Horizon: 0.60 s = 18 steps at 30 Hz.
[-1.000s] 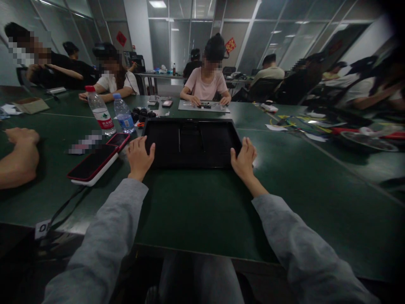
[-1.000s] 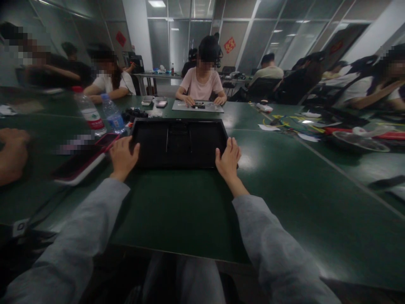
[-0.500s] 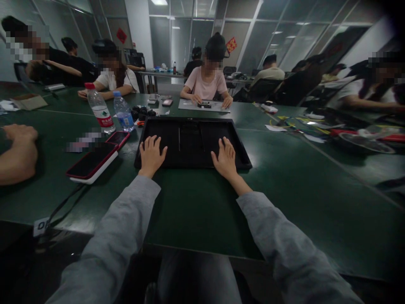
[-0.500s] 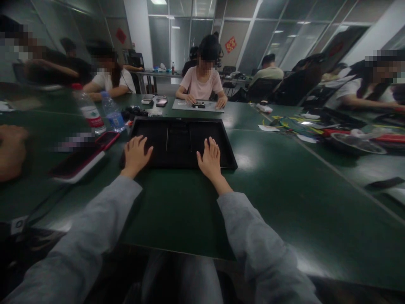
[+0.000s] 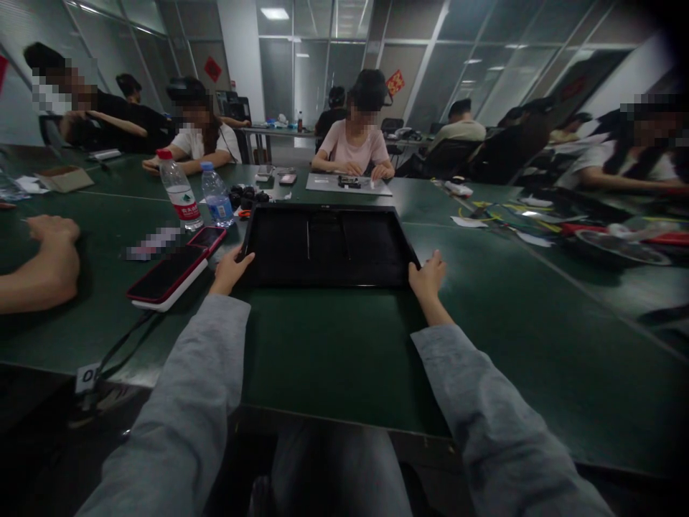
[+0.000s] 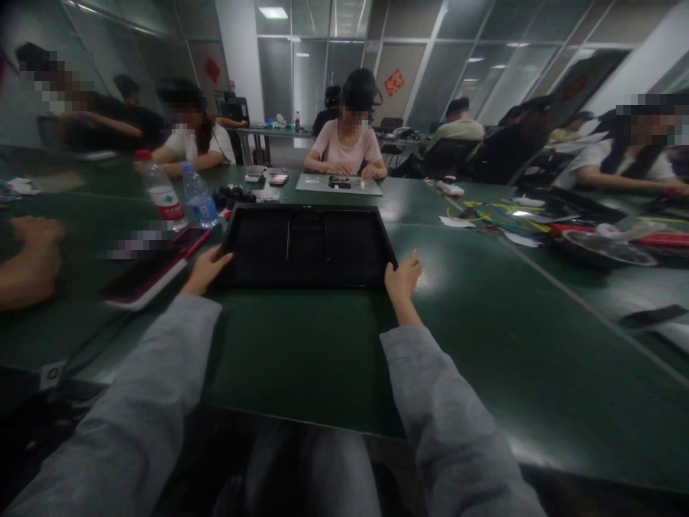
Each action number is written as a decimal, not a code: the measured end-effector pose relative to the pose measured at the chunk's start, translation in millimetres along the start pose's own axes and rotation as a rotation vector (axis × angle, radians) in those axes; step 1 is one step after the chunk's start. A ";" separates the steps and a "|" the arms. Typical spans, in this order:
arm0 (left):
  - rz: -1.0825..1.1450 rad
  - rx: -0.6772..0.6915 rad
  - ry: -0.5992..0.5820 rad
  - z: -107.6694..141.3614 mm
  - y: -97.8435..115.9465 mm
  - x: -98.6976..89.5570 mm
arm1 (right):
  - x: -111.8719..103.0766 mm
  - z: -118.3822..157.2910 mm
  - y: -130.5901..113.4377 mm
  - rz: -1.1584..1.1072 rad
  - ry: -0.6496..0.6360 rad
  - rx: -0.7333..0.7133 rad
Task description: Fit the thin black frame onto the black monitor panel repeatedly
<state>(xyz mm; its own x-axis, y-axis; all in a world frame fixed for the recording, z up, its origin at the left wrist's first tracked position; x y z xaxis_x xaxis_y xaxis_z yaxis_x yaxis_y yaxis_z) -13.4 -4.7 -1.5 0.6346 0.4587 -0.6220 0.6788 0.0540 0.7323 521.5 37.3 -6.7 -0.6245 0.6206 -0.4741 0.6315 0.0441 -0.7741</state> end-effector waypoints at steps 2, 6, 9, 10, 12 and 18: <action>0.083 -0.038 -0.025 1.8 -3.4 1.6 | 2.7 -4.8 7.6 -0.090 -0.107 0.027; 0.187 -0.116 -0.048 1.8 -11.5 1.5 | -1.9 0.2 11.6 -0.156 -0.155 -0.031; 0.197 -0.145 -0.005 -1.6 -16.1 -0.5 | -18.1 6.5 16.9 -0.137 -0.154 -0.024; 0.197 -0.144 0.011 -3.0 -16.9 -1.4 | -24.8 6.9 19.6 -0.134 -0.171 -0.007; 0.191 -0.138 0.026 -5.3 -17.9 -3.1 | -36.9 4.6 24.6 -0.191 -0.247 0.060; 0.130 -0.101 -0.005 -6.7 -16.8 -5.2 | -40.8 -6.0 20.6 -0.628 -0.430 0.319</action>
<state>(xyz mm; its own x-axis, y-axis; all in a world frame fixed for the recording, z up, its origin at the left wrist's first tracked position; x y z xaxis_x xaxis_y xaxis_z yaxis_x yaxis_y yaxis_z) -30.6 -2.1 -8.8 0.7168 0.4634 -0.5211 0.5500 0.0837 0.8310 562.7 17.6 -0.8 -0.9801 0.1975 0.0180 -0.0146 0.0187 -0.9997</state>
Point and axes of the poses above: each hand's wrist, its own z-axis away from the middle knuckle, its own x-axis out of the palm, y = z × x, the point moved 2 cm from there along -z, towards the middle knuckle, and after that the axes turned 15 degrees about -z, right-handed, at the moved point
